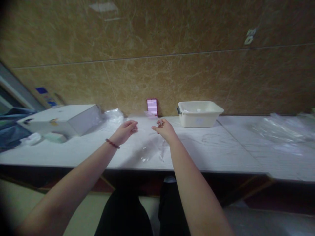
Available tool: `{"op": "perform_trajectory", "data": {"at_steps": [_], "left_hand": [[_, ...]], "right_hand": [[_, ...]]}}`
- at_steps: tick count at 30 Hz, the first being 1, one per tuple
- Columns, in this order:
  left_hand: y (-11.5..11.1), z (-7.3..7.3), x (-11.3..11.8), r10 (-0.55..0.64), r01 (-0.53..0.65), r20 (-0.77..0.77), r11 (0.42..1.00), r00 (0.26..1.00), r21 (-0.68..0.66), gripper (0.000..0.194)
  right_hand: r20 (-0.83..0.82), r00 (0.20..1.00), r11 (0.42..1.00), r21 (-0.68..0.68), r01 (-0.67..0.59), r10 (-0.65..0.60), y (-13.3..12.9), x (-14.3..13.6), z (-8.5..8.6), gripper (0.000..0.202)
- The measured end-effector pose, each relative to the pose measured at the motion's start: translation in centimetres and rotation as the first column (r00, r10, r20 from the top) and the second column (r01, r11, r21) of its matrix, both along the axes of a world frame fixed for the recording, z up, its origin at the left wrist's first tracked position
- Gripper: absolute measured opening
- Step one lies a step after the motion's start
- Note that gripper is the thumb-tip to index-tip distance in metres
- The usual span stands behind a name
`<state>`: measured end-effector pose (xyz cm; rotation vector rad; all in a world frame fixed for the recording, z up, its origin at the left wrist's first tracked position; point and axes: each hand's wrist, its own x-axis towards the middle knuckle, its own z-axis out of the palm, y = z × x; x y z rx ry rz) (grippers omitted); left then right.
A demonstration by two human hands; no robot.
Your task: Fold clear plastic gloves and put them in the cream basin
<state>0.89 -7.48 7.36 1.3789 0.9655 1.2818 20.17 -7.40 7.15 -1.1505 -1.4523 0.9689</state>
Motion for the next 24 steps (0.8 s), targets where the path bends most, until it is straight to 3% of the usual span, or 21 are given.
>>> {"op": "perform_trajectory", "data": {"at_steps": [6, 11, 15, 20, 24], "left_hand": [[1.1, 0.8, -0.1, 0.262, -0.244, -0.095, 0.955, 0.96, 0.167, 0.02], [1.7, 0.3, -0.6, 0.407, -0.312, -0.309, 0.897, 0.86, 0.313, 0.021], [1.5, 0.3, -0.8, 0.366, -0.263, -0.384, 0.919, 0.848, 0.294, 0.024], [1.1, 1.3, -0.9, 0.267, -0.187, -0.433, 0.957, 0.861, 0.22, 0.029], [2.2, 2.3, -1.8, 0.189, -0.114, -0.49, 0.977, 0.851, 0.179, 0.028]], "right_hand": [[0.193, 0.98, 0.994, 0.085, -0.067, 0.05, 0.7, 1.1, -1.2, 0.028], [0.315, 0.947, 0.996, 0.04, -0.076, 0.06, 1.1, 2.1, -1.7, 0.022], [0.425, 0.903, 0.997, -0.001, -0.072, 0.066, 0.8, 2.1, -0.6, 0.026], [0.557, 0.829, 0.994, 0.05, -0.102, 0.057, 1.3, 1.2, 2.5, 0.02], [0.443, 0.878, 0.983, -0.114, -0.144, 0.18, 2.7, 0.8, 4.6, 0.009]]}}
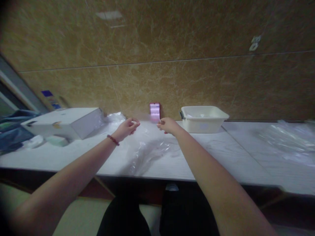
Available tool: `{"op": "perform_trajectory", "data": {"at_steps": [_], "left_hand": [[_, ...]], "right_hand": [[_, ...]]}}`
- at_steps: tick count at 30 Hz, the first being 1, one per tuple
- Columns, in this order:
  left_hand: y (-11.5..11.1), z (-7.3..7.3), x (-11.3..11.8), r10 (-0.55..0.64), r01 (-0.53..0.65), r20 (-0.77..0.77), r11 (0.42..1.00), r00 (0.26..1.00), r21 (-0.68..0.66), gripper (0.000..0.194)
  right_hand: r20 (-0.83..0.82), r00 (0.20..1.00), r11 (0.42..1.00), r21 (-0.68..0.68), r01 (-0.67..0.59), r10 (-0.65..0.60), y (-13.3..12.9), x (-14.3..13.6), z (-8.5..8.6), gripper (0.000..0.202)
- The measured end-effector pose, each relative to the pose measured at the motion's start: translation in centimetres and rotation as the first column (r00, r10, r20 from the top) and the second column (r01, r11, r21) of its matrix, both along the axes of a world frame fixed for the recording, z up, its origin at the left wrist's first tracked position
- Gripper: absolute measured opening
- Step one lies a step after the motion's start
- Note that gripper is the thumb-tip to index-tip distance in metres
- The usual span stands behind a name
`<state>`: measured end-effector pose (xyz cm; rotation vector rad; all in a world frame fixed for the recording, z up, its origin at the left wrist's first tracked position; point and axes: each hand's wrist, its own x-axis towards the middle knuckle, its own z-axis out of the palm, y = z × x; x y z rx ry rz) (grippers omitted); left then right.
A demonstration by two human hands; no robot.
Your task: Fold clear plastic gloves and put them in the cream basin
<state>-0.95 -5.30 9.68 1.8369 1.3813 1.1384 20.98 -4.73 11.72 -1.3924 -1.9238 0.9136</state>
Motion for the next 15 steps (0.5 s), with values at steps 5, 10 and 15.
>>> {"op": "perform_trajectory", "data": {"at_steps": [5, 10, 15], "left_hand": [[3.0, 1.2, -1.0, -0.041, 0.019, -0.099, 0.977, 0.994, -0.211, 0.015], [6.2, 2.1, -0.3, 0.032, 0.031, 0.19, 0.948, 0.981, -0.318, 0.007], [8.7, 2.6, 0.2, -0.023, 0.086, 0.441, 0.989, 0.897, -0.123, 0.012]], "right_hand": [[-0.177, 0.981, 0.988, -0.145, 0.051, -0.076, 3.2, -0.3, 0.4, 0.005], [-0.097, 0.987, 0.992, -0.028, 0.123, -0.125, 6.6, -0.6, -0.1, 0.009], [0.026, 0.985, 0.943, 0.294, 0.154, -0.169, 7.8, -0.6, 1.1, 0.014]]}}
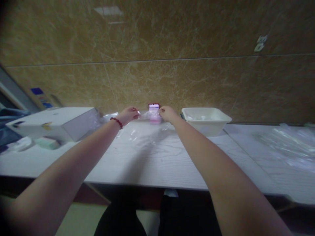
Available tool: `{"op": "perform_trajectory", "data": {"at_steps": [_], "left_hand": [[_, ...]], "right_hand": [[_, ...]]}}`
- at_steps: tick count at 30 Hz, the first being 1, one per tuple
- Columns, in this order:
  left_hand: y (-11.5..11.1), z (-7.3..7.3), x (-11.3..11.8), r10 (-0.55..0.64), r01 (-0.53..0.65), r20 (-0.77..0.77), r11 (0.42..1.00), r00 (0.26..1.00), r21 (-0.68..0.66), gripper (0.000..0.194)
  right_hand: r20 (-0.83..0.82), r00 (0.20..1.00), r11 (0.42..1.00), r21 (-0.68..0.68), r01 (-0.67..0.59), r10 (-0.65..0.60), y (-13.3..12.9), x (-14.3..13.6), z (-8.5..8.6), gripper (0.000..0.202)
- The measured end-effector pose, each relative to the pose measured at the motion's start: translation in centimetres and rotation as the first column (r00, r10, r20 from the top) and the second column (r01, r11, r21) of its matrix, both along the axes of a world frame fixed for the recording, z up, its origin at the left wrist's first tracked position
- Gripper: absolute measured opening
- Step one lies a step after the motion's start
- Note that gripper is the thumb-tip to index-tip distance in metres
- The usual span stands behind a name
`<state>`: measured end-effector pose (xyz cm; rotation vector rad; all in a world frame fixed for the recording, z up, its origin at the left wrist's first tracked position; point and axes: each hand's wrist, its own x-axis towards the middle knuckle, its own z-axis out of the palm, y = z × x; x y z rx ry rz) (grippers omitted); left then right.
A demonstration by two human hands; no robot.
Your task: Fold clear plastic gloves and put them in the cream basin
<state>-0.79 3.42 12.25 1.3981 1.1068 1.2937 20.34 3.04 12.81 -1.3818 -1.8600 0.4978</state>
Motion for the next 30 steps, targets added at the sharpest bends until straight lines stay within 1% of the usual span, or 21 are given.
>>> {"op": "perform_trajectory", "data": {"at_steps": [3, 5, 7, 9, 11, 14, 17, 19, 21, 24, 26, 28, 30], "left_hand": [[0.5, 0.1, -0.4, -0.073, 0.066, 0.041, 0.984, 0.996, 0.164, 0.015], [0.4, 0.0, -0.8, -0.135, 0.12, 0.042, 0.96, 0.99, 0.254, 0.017], [-0.2, -0.2, -1.1, -0.152, 0.139, 0.017, 0.939, 0.988, 0.314, 0.02], [-1.1, -0.7, -1.3, -0.101, 0.112, -0.047, 0.928, 0.994, 0.357, 0.019], [-2.2, -1.3, -1.3, -0.048, 0.1, -0.143, 0.919, 0.989, 0.381, 0.018], [-3.6, -2.7, -1.3, -0.046, 0.178, -0.326, 0.904, 0.944, 0.388, 0.017], [-4.7, -4.4, -1.5, -0.024, 0.277, -0.518, 0.866, 0.855, 0.416, 0.014], [-5.2, -5.6, -1.6, -0.014, 0.36, -0.642, 0.837, 0.766, 0.411, 0.01], [-5.8, -6.8, -1.6, -0.023, 0.447, -0.747, 0.813, 0.665, 0.373, 0.008], [-6.8, -8.7, -1.6, -0.032, 0.524, -0.842, 0.796, 0.538, 0.304, 0.009], [-7.6, -9.9, -1.5, -0.041, 0.559, -0.89, 0.791, 0.454, 0.249, 0.009], [-8.3, -10.8, -1.3, -0.039, 0.59, -0.926, 0.78, 0.375, 0.206, 0.009], [-9.0, -11.3, -1.0, -0.008, 0.603, -0.945, 0.771, 0.328, 0.203, 0.008]], "right_hand": [[0.044, 0.999, 0.99, 0.136, 0.021, -0.027, -0.2, 0.2, 1.0, 0.02], [0.072, 0.997, 0.982, 0.187, 0.013, -0.027, -0.8, 0.4, 1.4, 0.023], [0.102, 0.995, 0.972, 0.233, -0.01, -0.014, -1.7, 0.5, 1.4, 0.026], [0.135, 0.991, 0.963, 0.268, -0.04, 0.003, -3.0, 0.6, 1.1, 0.028], [0.169, 0.985, 0.957, 0.277, -0.085, 0.038, -4.5, 0.6, 0.5, 0.028], [0.231, 0.964, 0.955, 0.235, -0.183, 0.128, -6.7, 0.6, -0.8, 0.027], [0.321, 0.926, 0.952, 0.162, -0.26, 0.199, -8.2, 0.7, -2.8, 0.027], [0.374, 0.9, 0.943, 0.147, -0.298, 0.226, -8.9, 0.9, -4.6, 0.029], [0.423, 0.872, 0.932, 0.143, -0.333, 0.246, -9.6, 1.1, -6.6, 0.03], [0.532, 0.802, 0.924, 0.09, -0.371, 0.27, -11.0, 1.3, -9.5, 0.031], [0.589, 0.759, 0.925, 0.05, -0.378, 0.278, -11.9, 1.4, -11.0, 0.031], [0.621, 0.733, 0.926, 0.032, -0.377, 0.277, -12.7, 1.5, -12.1, 0.032], [0.643, 0.722, 0.931, 0.037, -0.364, 0.257, -13.2, 1.5, -12.6, 0.033]]}}
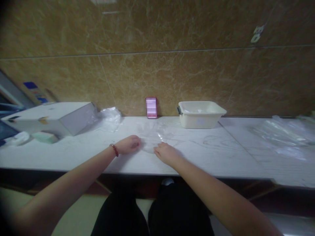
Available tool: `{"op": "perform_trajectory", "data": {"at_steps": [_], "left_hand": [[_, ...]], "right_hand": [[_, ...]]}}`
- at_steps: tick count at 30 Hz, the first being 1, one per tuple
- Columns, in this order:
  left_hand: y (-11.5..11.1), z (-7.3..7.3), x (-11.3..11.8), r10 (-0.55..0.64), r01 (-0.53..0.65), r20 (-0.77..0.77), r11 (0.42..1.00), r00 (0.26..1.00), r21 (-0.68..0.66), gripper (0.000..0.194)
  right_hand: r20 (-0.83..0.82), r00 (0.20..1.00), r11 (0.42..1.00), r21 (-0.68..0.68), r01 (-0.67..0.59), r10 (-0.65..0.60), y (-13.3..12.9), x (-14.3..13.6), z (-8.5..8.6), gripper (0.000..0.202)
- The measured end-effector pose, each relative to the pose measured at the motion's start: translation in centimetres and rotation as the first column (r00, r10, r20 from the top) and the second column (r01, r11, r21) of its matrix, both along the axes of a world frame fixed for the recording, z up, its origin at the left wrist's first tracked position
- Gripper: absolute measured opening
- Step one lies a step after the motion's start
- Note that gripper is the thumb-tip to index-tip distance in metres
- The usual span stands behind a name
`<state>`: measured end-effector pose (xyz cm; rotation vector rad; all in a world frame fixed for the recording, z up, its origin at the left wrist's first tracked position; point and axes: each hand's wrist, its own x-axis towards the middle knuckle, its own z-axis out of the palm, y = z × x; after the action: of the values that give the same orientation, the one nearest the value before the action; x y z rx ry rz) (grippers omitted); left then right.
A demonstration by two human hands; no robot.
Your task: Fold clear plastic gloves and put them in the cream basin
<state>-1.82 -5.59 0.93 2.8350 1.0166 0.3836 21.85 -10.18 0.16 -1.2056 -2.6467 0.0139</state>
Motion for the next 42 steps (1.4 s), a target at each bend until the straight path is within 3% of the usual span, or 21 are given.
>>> {"op": "perform_trajectory", "data": {"at_steps": [3, 7, 11, 14, 18, 23, 26, 30, 42], "left_hand": [[-1.0, 0.1, 0.2, 0.002, 0.0, -0.037, 0.999, 0.999, 0.051, 0.013], [-2.3, 1.5, 0.0, -0.06, 0.062, -0.077, 0.998, 0.995, 0.028, 0.025], [-3.7, 2.6, 1.0, -0.067, 0.066, -0.011, 0.998, 0.998, -0.02, 0.032], [-5.1, 2.1, 3.6, 0.038, -0.038, 0.024, 0.999, 0.999, 0.004, 0.039], [-7.0, 0.3, 7.5, 0.135, -0.132, -0.037, 0.988, 0.99, 0.083, 0.046], [-8.6, -0.5, 9.1, 0.213, -0.214, -0.138, 0.977, 0.967, 0.01, 0.057], [-8.9, -0.2, 9.1, 0.222, -0.229, -0.172, 0.973, 0.96, -0.017, 0.063], [-9.0, 0.0, 9.0, 0.231, -0.245, -0.214, 0.969, 0.949, -0.043, 0.068], [-9.0, 0.0, 8.7, 0.211, -0.232, -0.202, 0.969, 0.957, -0.089, 0.067]], "right_hand": [[0.01, 0.999, 0.999, 0.019, 0.036, -0.036, -0.6, 0.2, -0.1, 0.035], [-0.022, 1.0, 1.0, -0.018, 0.009, -0.01, -1.5, 1.1, 0.7, 0.034], [-0.183, 0.983, 0.996, -0.083, 0.01, -0.025, -1.0, 1.8, 2.0, 0.041], [-0.391, 0.92, 0.988, -0.15, -0.024, -0.037, 0.9, 1.3, 2.9, 0.046], [-0.525, 0.851, 0.926, -0.311, -0.215, 0.021, 3.4, -1.2, 3.3, 0.054], [-0.37, 0.921, 0.894, -0.363, -0.262, 0.119, 4.9, -3.7, 1.5, 0.05], [-0.206, 0.953, 0.898, -0.336, -0.284, 0.224, 5.8, -3.9, 0.2, 0.045], [-0.093, 0.934, 0.89, -0.283, -0.358, 0.346, 7.1, -3.1, -0.5, 0.044], [0.083, 0.959, 0.95, -0.183, -0.254, 0.272, 12.6, -0.4, -1.0, 0.053]]}}
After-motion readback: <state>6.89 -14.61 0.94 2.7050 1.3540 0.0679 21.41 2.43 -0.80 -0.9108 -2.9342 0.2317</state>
